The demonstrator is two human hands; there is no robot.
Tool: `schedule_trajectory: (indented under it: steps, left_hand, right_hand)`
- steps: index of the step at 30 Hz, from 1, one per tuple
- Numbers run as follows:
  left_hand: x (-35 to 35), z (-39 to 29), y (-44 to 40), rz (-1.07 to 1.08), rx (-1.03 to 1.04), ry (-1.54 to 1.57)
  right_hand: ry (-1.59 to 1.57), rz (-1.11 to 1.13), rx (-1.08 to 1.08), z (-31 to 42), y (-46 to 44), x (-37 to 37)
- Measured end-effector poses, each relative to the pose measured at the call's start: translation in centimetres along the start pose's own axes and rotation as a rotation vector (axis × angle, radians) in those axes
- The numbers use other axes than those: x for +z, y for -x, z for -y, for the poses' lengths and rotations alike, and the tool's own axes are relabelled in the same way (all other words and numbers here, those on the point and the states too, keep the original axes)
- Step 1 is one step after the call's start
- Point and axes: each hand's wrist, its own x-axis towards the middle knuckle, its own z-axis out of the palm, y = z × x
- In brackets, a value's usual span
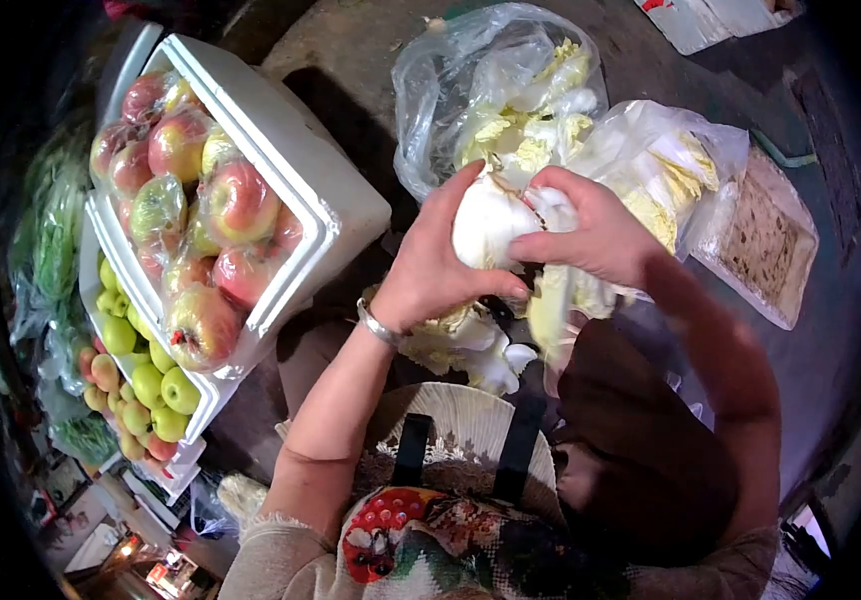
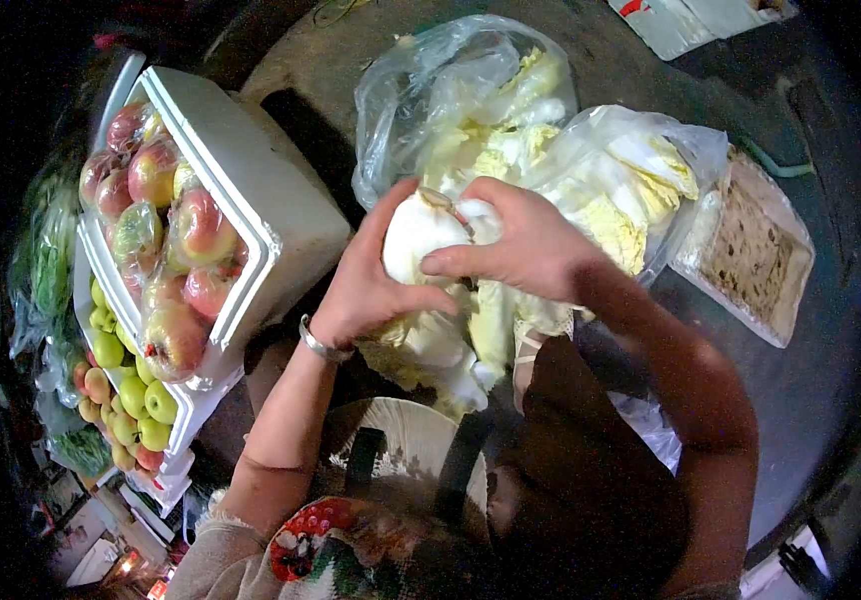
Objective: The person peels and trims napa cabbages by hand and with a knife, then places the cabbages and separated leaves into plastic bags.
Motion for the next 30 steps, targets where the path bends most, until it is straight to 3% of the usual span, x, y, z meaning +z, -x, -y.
schedule_trajectory:
  steps: [3,6,8,10,12,15,17,18,20,23,26,28,29,30]
  left_hand:
    - [0.3,-2.0,0.5,-0.087,0.117,-0.597]
    - [0.0,-0.2,0.2,-0.145,0.211,-0.507]
    - [-0.5,-0.2,0.3,-0.064,0.157,-0.485]
    - [-0.8,-0.2,0.2,0.046,0.095,-0.264]
    - [-1.8,-0.9,0.1,0.188,-0.132,0.229]
    - [-2.5,-3.8,0.3,0.017,-0.245,0.536]
    - [-2.9,-3.0,0.0,-0.061,-0.027,0.679]
    - [-3.2,-3.2,0.1,-0.074,0.061,0.748]
    - [-3.8,-3.0,0.1,-0.037,0.234,0.921]
    - [-5.8,-2.5,0.1,0.003,0.256,0.984]
    - [-6.1,-1.8,0.1,0.04,0.259,1.017]
    - [-6.1,-1.2,0.4,0.071,0.263,0.978]
    - [-5.8,-1.7,0.6,0.037,0.187,0.926]
    - [-5.6,-2.1,0.8,0.003,0.111,0.872]
  right_hand:
    - [0.126,-0.1,-0.069,-1.5,-0.4,1.0]
    - [0.28,-0.005,-0.064,-0.7,-0.2,-0.2]
    - [0.392,0.012,-0.071,-0.3,-0.3,-0.6]
    - [0.35,0.075,-0.021,-0.3,-0.6,-1.2]
    - [-0.015,0.025,-0.059,-1.8,-1.3,-2.1]
    - [-0.136,-0.089,-0.106,-2.8,-1.2,-2.3]
    - [-0.08,-0.139,-0.039,-2.6,-0.4,-0.7]
    - [-0.055,-0.096,0.095,-2.6,-0.1,0.1]
    - [-0.086,-0.115,0.038,-4.0,0.6,3.6]
    - [0.264,0.491,0.044,-8.6,0.2,7.1]
    - [0.496,0.66,0.201,-14.4,-0.9,8.5]
    - [0.541,0.434,0.09,-15.8,-1.7,7.3]
    - [0.542,0.435,0.087,-18.0,-1.9,7.8]
    - [0.604,0.349,-0.068,-19.6,-2.2,8.7]
